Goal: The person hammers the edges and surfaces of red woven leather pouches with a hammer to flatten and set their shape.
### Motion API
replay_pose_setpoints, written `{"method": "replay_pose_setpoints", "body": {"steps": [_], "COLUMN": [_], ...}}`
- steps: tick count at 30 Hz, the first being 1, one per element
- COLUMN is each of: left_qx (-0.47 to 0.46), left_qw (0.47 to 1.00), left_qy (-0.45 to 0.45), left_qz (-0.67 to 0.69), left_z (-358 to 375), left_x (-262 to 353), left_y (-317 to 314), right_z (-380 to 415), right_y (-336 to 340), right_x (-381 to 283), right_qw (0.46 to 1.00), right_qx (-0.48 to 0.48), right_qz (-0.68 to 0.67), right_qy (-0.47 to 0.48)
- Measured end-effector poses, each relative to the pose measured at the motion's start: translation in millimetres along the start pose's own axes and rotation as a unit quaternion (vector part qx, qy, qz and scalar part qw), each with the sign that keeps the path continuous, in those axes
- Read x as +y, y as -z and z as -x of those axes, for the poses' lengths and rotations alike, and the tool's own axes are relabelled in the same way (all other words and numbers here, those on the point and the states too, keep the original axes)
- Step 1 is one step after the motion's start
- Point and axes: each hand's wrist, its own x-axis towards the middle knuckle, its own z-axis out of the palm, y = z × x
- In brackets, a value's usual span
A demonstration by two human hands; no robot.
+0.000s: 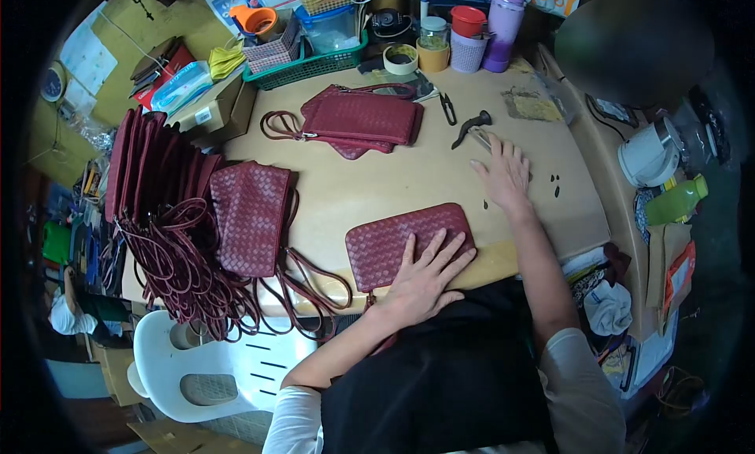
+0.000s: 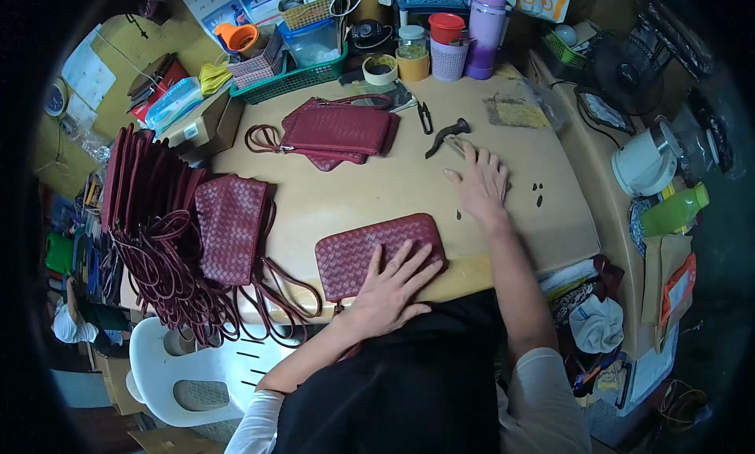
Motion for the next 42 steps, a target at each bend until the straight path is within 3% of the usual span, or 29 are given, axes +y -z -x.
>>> {"method": "replay_pose_setpoints", "body": {"steps": [2, 3, 5, 6, 7, 8, 12, 14, 18, 21, 24, 26, 27, 30, 33, 34, 36, 37, 40, 42], "left_qx": [-0.033, -0.033, -0.039, -0.038, -0.042, -0.047, -0.048, -0.053, -0.042, -0.038, -0.027, -0.032, -0.034, -0.032, -0.031, -0.034, -0.038, -0.038, -0.042, -0.045], "left_qw": [0.999, 0.999, 0.999, 0.999, 0.999, 0.999, 0.999, 0.999, 0.999, 0.999, 1.000, 0.999, 0.999, 0.999, 0.999, 0.999, 0.999, 0.999, 0.998, 0.997], "left_qy": [0.010, 0.008, 0.005, 0.004, -0.004, -0.011, -0.011, -0.003, 0.001, 0.003, 0.009, 0.010, 0.008, 0.009, 0.012, 0.012, 0.008, 0.005, -0.014, -0.030], "left_qz": [-0.029, -0.027, -0.017, -0.017, -0.008, 0.001, -0.008, -0.006, -0.003, 0.000, 0.004, 0.010, 0.011, 0.003, 0.012, 0.014, 0.015, 0.016, 0.039, 0.059], "left_z": [-6.9, -7.1, -4.3, -4.4, -3.6, -2.9, -3.8, -4.3, -3.6, -2.8, -5.1, -3.7, -3.2, -3.1, -4.7, -3.5, -3.0, -3.1, -1.4, -2.6], "left_x": [-6.2, -8.4, -15.4, -18.5, -20.2, -20.9, -19.2, -18.6, -17.5, -17.9, -17.2, -17.2, -17.4, -16.5, -16.7, -16.9, -18.5, -18.6, -19.8, -26.3], "left_y": [-11.7, -14.5, -15.4, -13.8, -12.4, -11.4, -10.2, -9.6, -12.3, -12.9, -13.5, -12.8, -13.2, -13.7, -13.0, -13.4, -13.0, -13.1, -6.0, 0.7], "right_z": [-15.5, -18.2, -21.8, -17.9, -4.0, 9.4, 38.6, 43.7, 26.6, 27.2, 18.2, 2.4, 6.2, 29.6, 13.1, 16.0, 23.9, 32.3, 42.9, 23.2], "right_y": [0.3, 2.3, 8.5, 18.2, 32.9, 46.8, 80.2, 87.1, 107.4, 97.8, 99.5, 126.9, 123.3, 97.4, 122.5, 120.9, 110.3, 101.7, 95.4, 118.5], "right_x": [2.2, 4.5, 7.6, 6.4, 4.4, 1.7, -4.8, -10.7, -30.4, -28.6, -12.4, -16.5, -17.2, -14.8, -6.4, -4.3, -0.2, -1.0, -8.3, -9.1], "right_qw": [0.995, 0.995, 0.953, 0.954, 0.875, 0.754, 0.787, 0.929, 0.936, 0.941, 0.922, 0.913, 0.920, 0.913, 0.889, 0.889, 0.924, 0.924, 0.925, 0.894], "right_qx": [-0.095, -0.095, -0.210, -0.209, -0.254, -0.286, -0.365, -0.262, -0.235, -0.280, -0.360, -0.387, -0.335, -0.384, -0.449, -0.448, -0.297, -0.298, -0.343, -0.437], "right_qz": [-0.009, -0.007, -0.168, -0.168, -0.356, -0.526, -0.457, -0.262, -0.259, -0.190, -0.120, -0.120, -0.201, -0.139, -0.088, -0.090, -0.237, -0.236, -0.162, -0.102], "right_qy": [0.006, 0.005, -0.138, -0.138, -0.208, -0.269, -0.198, -0.015, -0.029, -0.017, 0.078, 0.042, -0.012, -0.020, 0.025, 0.022, -0.030, -0.030, -0.033, -0.012]}}
